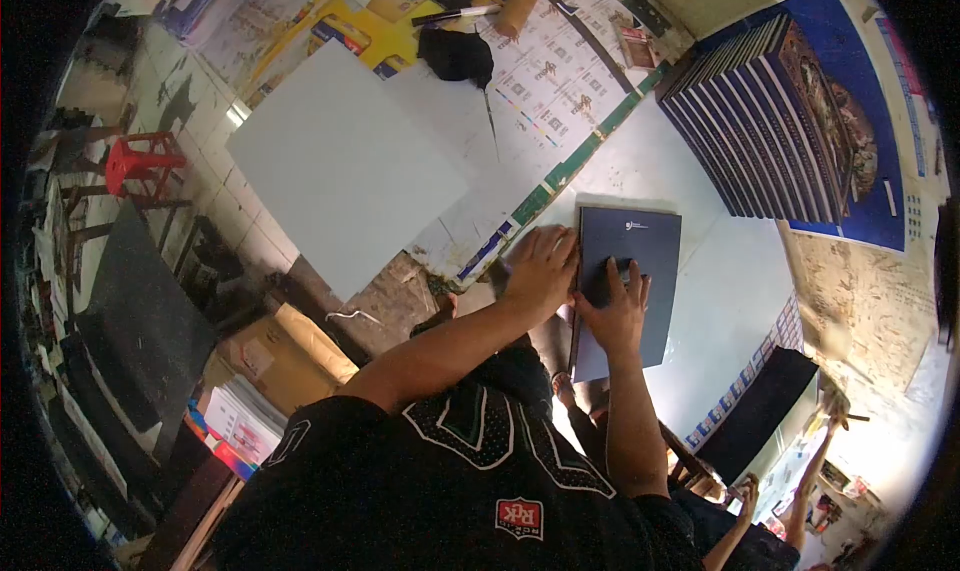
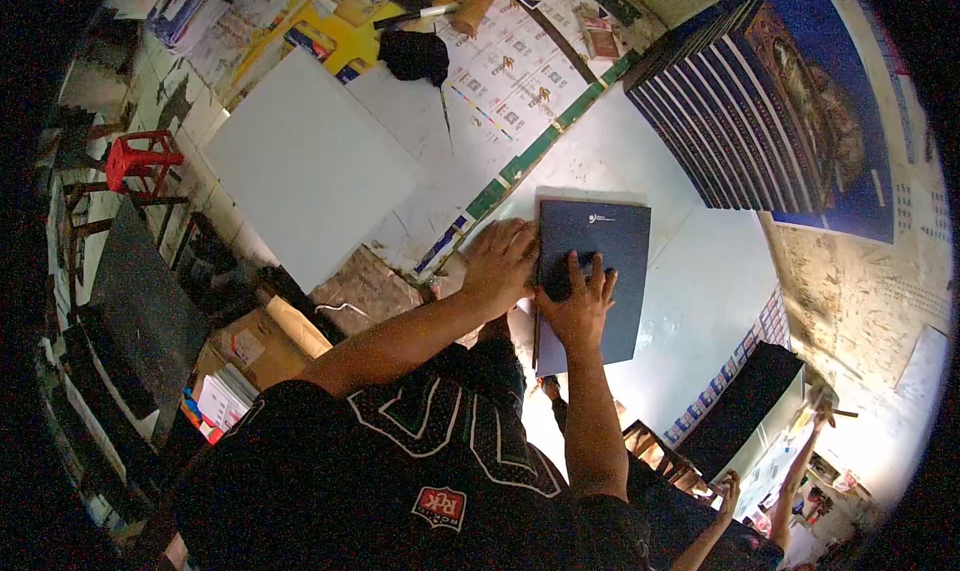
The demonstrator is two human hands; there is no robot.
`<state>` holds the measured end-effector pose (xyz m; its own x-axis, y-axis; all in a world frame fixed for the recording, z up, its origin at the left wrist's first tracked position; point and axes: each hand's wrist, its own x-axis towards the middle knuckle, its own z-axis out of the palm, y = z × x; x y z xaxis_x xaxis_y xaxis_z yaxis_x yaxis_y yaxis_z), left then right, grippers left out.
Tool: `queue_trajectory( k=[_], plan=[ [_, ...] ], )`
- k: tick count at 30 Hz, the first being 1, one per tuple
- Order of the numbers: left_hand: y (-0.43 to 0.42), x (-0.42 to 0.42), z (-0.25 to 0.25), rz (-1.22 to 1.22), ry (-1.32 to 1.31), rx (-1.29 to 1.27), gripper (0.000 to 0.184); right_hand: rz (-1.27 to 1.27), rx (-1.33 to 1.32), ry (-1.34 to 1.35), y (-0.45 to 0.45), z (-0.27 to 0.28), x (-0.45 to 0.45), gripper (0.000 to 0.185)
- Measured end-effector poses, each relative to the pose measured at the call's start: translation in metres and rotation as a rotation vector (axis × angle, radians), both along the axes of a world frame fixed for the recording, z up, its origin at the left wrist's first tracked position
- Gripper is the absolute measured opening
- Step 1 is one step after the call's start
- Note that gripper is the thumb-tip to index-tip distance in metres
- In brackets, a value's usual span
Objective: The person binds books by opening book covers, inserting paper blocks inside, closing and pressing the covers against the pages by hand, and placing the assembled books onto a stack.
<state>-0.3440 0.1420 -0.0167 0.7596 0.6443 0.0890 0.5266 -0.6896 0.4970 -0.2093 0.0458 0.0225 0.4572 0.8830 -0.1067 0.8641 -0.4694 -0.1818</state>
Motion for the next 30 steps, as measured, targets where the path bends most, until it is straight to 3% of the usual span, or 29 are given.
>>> queue_trajectory(
  k=[11,16,22,24,26,27,28,30],
  plan=[
    [0.003,-0.002,-0.001,0.012,-0.084,-0.004,0.077,-0.015,-0.110,0.050,-0.002,-0.011,0.007,0.087],
    [0.009,-0.005,0.006,-0.062,-0.012,-0.116,0.080,0.129,-0.020,-0.037,-0.018,-0.040,0.028,0.073],
    [-0.021,-0.031,-0.005,-0.049,-0.155,-0.092,0.054,0.091,-0.033,-0.051,-0.008,-0.017,0.018,0.063],
    [-0.047,-0.047,-0.022,-0.228,-0.092,-0.718,0.049,-0.011,-0.124,-0.014,-0.003,-0.004,0.011,0.065],
    [-0.080,-0.042,-0.056,-0.194,-0.080,-0.877,0.054,0.050,-0.058,-0.047,-0.007,-0.017,0.017,0.068],
    [-0.080,-0.036,-0.048,-0.222,0.002,-1.044,0.056,0.044,-0.056,-0.050,-0.005,-0.015,0.015,0.068],
    [-0.081,-0.027,-0.047,-0.231,-0.002,-1.044,0.056,0.012,-0.071,-0.020,-0.004,-0.012,0.012,0.069],
    [-0.086,-0.008,-0.048,-0.204,-0.143,-1.278,0.049,-0.018,-0.093,-0.002,-0.005,-0.012,0.013,0.069]
  ],
)
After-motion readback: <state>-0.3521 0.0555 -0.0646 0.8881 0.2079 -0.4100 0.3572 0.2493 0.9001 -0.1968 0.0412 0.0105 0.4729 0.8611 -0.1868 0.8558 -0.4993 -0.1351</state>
